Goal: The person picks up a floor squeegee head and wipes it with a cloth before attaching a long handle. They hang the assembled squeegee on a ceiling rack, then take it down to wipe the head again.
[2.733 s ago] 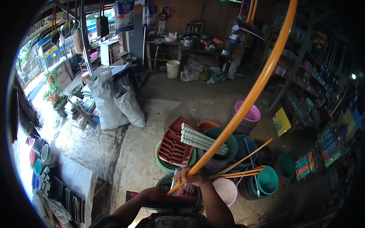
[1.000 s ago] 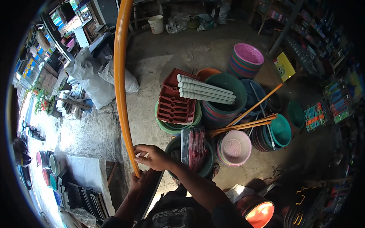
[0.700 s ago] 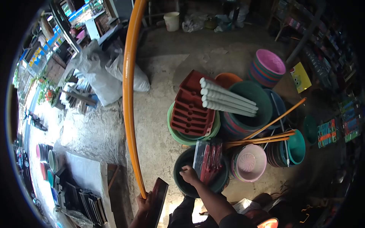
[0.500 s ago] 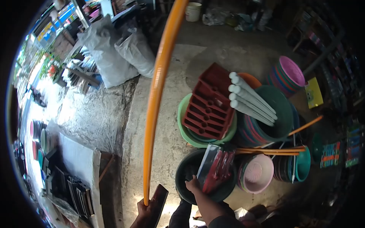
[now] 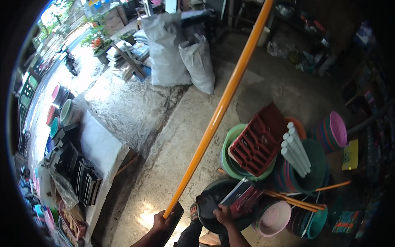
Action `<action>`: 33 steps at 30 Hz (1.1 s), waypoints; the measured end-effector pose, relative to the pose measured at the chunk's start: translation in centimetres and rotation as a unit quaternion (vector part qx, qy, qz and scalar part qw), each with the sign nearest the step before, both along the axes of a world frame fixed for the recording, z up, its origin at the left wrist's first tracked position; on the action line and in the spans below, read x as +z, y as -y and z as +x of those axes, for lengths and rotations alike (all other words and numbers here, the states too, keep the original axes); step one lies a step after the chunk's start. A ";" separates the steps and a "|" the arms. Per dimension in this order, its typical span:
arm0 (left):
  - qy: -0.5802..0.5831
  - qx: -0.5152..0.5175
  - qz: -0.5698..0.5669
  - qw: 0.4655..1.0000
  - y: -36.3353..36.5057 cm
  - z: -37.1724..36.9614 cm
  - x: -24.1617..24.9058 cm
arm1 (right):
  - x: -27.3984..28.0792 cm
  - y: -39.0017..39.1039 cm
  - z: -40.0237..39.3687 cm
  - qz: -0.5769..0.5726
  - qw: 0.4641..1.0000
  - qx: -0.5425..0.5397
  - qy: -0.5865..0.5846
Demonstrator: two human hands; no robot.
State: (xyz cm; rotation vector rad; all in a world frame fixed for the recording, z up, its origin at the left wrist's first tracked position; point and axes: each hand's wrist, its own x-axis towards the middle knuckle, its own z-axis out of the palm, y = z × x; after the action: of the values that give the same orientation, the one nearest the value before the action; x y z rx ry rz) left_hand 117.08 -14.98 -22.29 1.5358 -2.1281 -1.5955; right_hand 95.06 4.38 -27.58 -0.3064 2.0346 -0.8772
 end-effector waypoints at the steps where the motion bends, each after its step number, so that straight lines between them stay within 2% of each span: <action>1: 0.011 0.018 0.030 0.999 0.1 -1.0 2.0 | 2.9 -1.8 0.5 -0.087 0.990 0.026 -0.112; 2: -0.003 0.026 0.021 0.999 -0.1 -1.5 3.4 | 5.2 -3.6 1.3 -0.174 0.958 0.047 -0.221; 3: -0.042 0.001 0.007 0.999 -0.4 -2.1 4.1 | 7.7 -3.9 1.0 -0.264 0.960 0.045 -0.084; 4: -0.082 -0.025 -0.009 0.996 -0.8 -2.8 4.4 | 9.7 -4.2 0.5 -0.345 0.936 0.047 0.055; 5: -0.109 -0.036 0.010 0.993 -1.6 -3.2 3.9 | 9.4 -5.2 1.5 -0.332 0.938 0.036 0.093; 6: -0.123 -0.050 0.042 0.990 -2.7 -4.2 5.5 | 8.9 -5.4 2.2 -0.320 0.938 0.025 0.129; 8: -0.225 -0.160 -0.041 0.960 -4.3 -8.4 12.8 | 11.7 -2.4 2.1 -0.355 0.930 0.038 0.089; 9: -0.242 -0.162 -0.060 0.955 -4.8 -8.9 14.5 | 13.2 -0.7 2.8 -0.376 0.923 0.042 0.074; 11: -0.291 -0.248 -0.061 0.922 -6.4 -8.9 16.7 | 15.9 0.5 4.3 -0.413 0.908 0.045 0.055; 12: -0.297 -0.252 -0.076 0.918 -6.9 -9.5 18.8 | 19.1 1.0 4.3 -0.425 0.903 0.049 0.044; 14: -0.214 -0.278 -0.158 0.923 -8.4 -11.0 22.5 | 24.4 1.7 4.3 -0.523 0.846 -0.080 -0.072; 15: -0.217 -0.282 -0.164 0.920 -8.6 -11.1 20.4 | 24.7 1.7 4.4 -0.573 0.806 -0.138 -0.060; 16: -0.249 -0.284 -0.121 0.918 -8.4 -11.8 16.2 | 25.2 0.8 3.9 -0.577 0.802 -0.140 -0.066; 17: -0.281 -0.288 -0.077 0.912 -8.5 -12.5 14.1 | 27.1 0.2 2.8 -0.551 0.820 -0.076 -0.131; 18: -0.286 -0.296 -0.083 0.908 -9.0 -12.6 14.7 | 28.5 -0.4 2.0 -0.521 0.831 -0.011 -0.197; 20: -0.319 -0.306 -0.164 0.882 -10.4 -12.7 17.2 | 28.4 -1.9 1.9 -0.520 0.832 -0.050 -0.186; 21: -0.325 -0.311 -0.169 0.877 -11.1 -12.7 18.1 | 28.4 -2.7 1.9 -0.508 0.835 -0.115 -0.180; 22: -0.283 -0.313 -0.171 0.891 -11.7 -12.9 18.9 | 28.5 -3.2 1.6 -0.493 0.833 -0.181 -0.172; 23: -0.239 -0.314 -0.171 0.903 -12.1 -13.3 19.3 | 28.6 -4.1 0.4 -0.494 0.830 -0.184 -0.179; 26: -0.254 -0.342 -0.223 0.877 -12.5 -14.2 18.3 | 29.8 -9.4 -2.7 -0.384 0.814 -0.152 -0.408; 27: -0.205 -0.358 -0.231 0.881 -12.5 -14.8 16.7 | 30.3 -10.5 -2.9 -0.375 0.817 -0.162 -0.406; 28: -0.225 -0.365 -0.225 0.875 -12.9 -15.2 16.3 | 30.9 -11.2 -3.0 -0.451 0.807 -0.272 -0.268; 29: -0.225 -0.379 -0.221 0.870 -13.3 -15.2 16.0 | 31.0 -11.7 -3.0 -0.513 0.765 -0.371 -0.121; 30: -0.227 -0.390 -0.220 0.865 -13.7 -15.6 16.3 | 30.3 -12.1 -2.9 -0.510 0.766 -0.373 -0.120; 32: -0.231 -0.408 -0.223 0.855 -14.5 -15.7 16.8 | 28.9 -12.6 -3.0 -0.410 0.748 -0.333 -0.402; 33: -0.234 -0.426 -0.228 0.844 -14.6 -15.7 17.2 | 29.0 -12.8 -2.5 -0.446 0.739 -0.344 -0.369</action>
State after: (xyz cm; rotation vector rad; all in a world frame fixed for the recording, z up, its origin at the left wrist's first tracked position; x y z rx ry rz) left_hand 101.35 -0.40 -5.13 -0.0090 -2.7073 -1.2277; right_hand 92.51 17.19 1.37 -0.4698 2.2776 -2.5533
